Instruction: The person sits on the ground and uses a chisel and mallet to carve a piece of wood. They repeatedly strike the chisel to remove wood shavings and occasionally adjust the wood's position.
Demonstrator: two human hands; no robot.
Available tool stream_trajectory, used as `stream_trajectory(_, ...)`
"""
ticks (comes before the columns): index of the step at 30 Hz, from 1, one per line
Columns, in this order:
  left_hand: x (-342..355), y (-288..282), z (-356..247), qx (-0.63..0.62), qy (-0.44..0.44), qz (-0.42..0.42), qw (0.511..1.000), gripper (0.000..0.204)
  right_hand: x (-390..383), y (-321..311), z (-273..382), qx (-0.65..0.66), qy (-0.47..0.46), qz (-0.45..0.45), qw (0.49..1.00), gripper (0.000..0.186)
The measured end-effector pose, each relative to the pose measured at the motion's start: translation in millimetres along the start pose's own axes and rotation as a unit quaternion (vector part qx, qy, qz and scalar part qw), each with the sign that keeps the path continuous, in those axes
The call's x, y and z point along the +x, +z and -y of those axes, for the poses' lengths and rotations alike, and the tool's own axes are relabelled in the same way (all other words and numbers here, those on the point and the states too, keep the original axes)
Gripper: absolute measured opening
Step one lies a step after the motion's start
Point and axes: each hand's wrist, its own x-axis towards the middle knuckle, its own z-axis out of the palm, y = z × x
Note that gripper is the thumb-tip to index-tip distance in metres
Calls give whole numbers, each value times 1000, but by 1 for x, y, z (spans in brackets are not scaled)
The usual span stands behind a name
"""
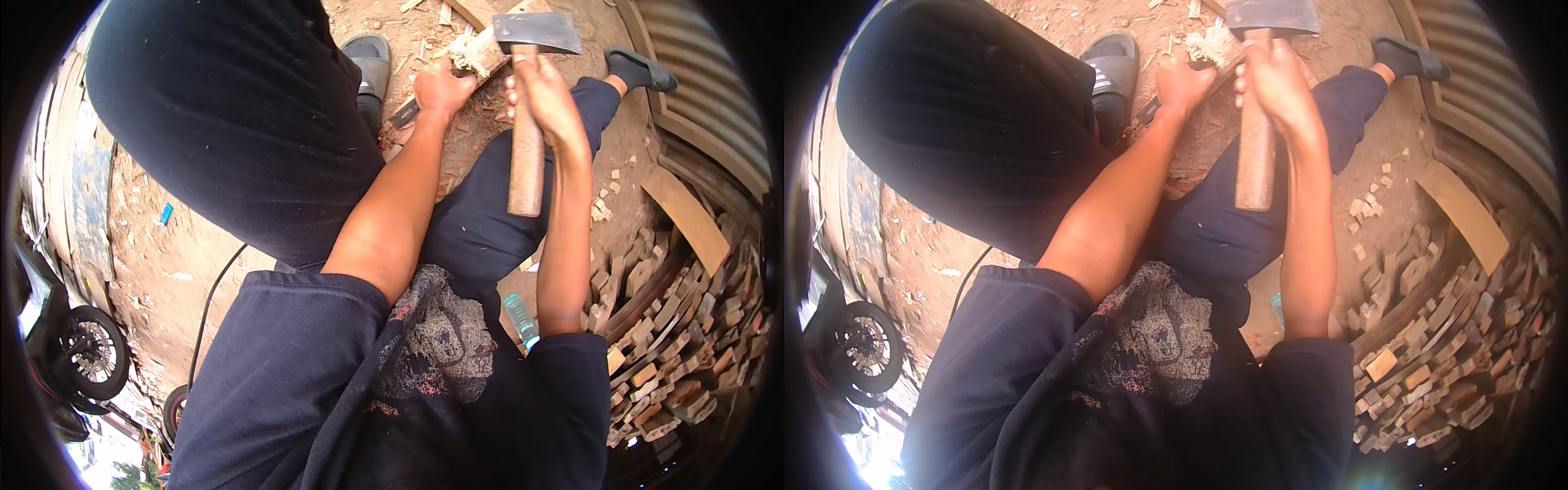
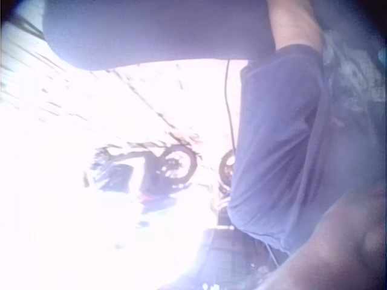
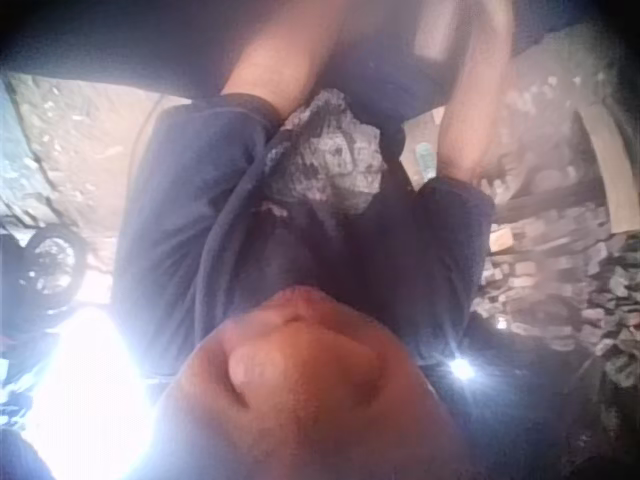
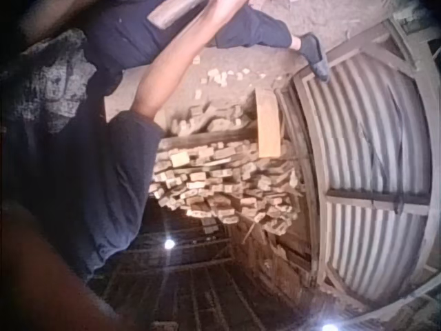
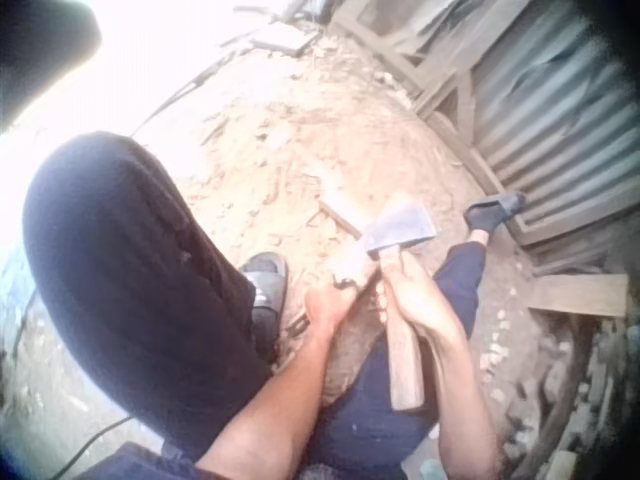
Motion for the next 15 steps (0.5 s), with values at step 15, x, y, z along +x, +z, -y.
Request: stream_trajectory(15,-7,-3,-1,-6,27,-10,1000,36,-3,-12,13,-111,60,126,984,26)
